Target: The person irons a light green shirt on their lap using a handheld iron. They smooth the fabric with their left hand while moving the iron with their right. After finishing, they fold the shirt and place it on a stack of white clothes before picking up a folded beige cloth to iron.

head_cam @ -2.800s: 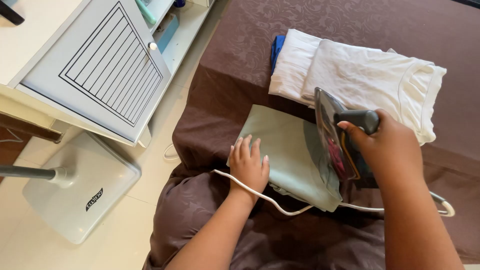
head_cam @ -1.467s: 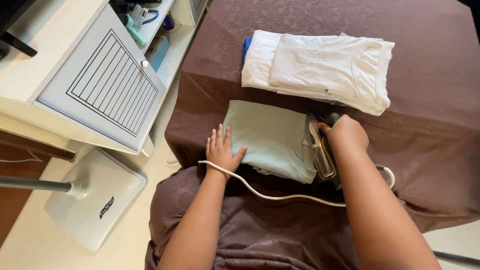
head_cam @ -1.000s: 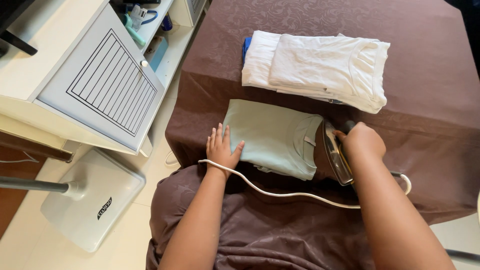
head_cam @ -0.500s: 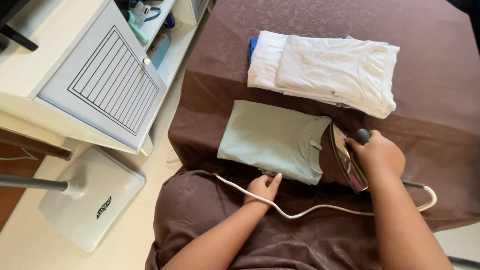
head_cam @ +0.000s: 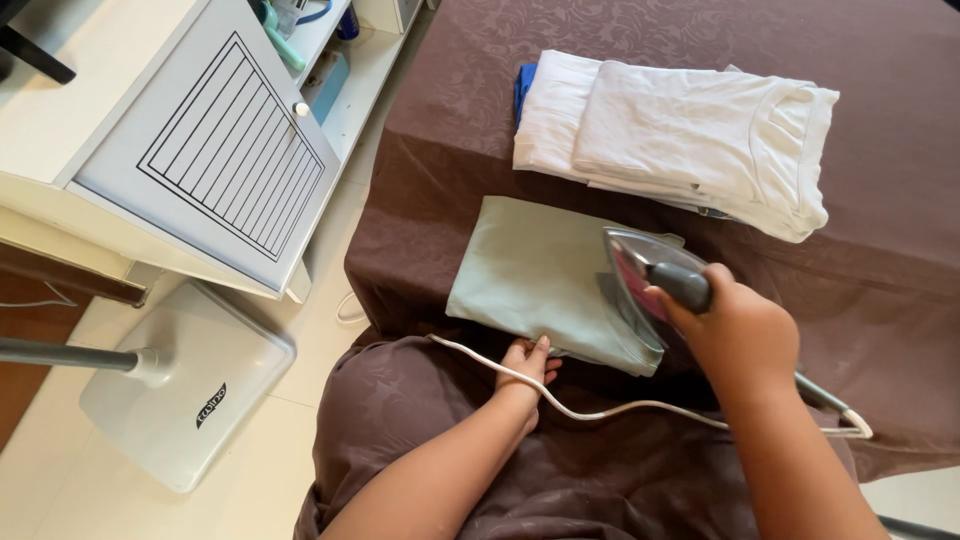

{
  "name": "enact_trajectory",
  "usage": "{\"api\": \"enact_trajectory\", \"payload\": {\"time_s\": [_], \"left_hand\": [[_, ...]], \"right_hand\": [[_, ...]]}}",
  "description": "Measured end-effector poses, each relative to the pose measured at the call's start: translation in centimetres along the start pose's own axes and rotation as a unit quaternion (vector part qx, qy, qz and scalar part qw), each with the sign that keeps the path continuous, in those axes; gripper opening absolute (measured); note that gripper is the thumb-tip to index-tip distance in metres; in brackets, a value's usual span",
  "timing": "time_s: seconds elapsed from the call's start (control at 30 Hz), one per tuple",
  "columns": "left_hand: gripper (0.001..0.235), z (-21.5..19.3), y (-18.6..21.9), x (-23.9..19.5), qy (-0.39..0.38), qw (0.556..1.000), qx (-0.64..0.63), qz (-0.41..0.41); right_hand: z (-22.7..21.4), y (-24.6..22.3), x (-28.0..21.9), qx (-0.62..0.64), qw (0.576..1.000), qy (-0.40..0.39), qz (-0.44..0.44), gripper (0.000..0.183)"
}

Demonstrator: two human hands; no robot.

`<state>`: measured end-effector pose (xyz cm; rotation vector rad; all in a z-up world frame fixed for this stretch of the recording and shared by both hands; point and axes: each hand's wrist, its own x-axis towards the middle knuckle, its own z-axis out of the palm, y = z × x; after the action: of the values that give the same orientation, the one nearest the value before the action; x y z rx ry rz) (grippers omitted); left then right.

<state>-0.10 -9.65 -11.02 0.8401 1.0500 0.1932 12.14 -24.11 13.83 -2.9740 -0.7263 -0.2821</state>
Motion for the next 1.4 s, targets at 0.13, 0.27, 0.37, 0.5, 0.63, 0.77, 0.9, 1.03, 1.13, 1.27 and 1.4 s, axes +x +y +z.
{"api": "enact_trajectory", "payload": {"time_s": [0.13, 0.27, 0.37, 0.5, 0.63, 0.77, 0.9, 1.03, 1.13, 1.27, 1.4], "left_hand": [[0.064, -1.0, 3.2, -1.5, -0.001, 0.995, -0.077, -0.058], [0.088, -2.3, 9.3, -4.5, 0.057, 0.977, -0.202, -0.036], [0.098, -3.4, 13.2, -5.9, 0.093, 0.961, -0.259, -0.026], [0.104, -4.2, 16.9, -8.0, 0.124, 0.945, -0.302, -0.003], [0.103, -4.7, 17.3, -8.0, 0.118, 0.943, -0.312, 0.011], [0.098, -5.6, 18.2, -8.2, 0.131, 0.929, -0.342, 0.048], [0.054, -8.3, 19.3, -7.3, 0.215, 0.942, -0.169, 0.192], [0.042, -10.3, 21.6, -8.3, 0.294, 0.894, -0.093, 0.326], [0.078, -12.3, 22.0, -8.3, 0.305, 0.823, -0.030, 0.479], [0.083, -13.4, 22.1, -5.9, 0.240, 0.807, 0.085, 0.533], [0.080, -13.2, 21.7, -4.6, 0.253, 0.867, 0.201, 0.380]], "right_hand": [[0.5, -5.7, 0.0, -0.005, 0.991, 0.074, -0.109, 0.055], [1.4, -9.9, 0.4, 0.021, 0.983, -0.133, -0.125, 0.055], [1.0, -10.7, 0.8, 0.013, 0.976, -0.174, -0.129, 0.056], [2.3, -9.9, 0.1, -0.001, 0.978, -0.130, -0.166, 0.055], [3.8, -9.1, -1.3, -0.010, 0.975, -0.100, -0.196, 0.052], [5.0, -8.8, -2.2, -0.026, 0.973, -0.058, -0.224, 0.050], [5.2, -8.7, -2.3, -0.011, 0.969, -0.075, -0.236, 0.048], [6.2, -8.5, -2.3, -0.018, 0.969, -0.063, -0.239, 0.050], [6.0, -8.8, -2.4, -0.034, 0.971, -0.051, -0.233, 0.053], [5.8, -9.4, -2.5, -0.036, 0.971, -0.042, -0.235, 0.053], [4.6, -10.5, -2.6, -0.032, 0.976, -0.046, -0.211, 0.053]]}}
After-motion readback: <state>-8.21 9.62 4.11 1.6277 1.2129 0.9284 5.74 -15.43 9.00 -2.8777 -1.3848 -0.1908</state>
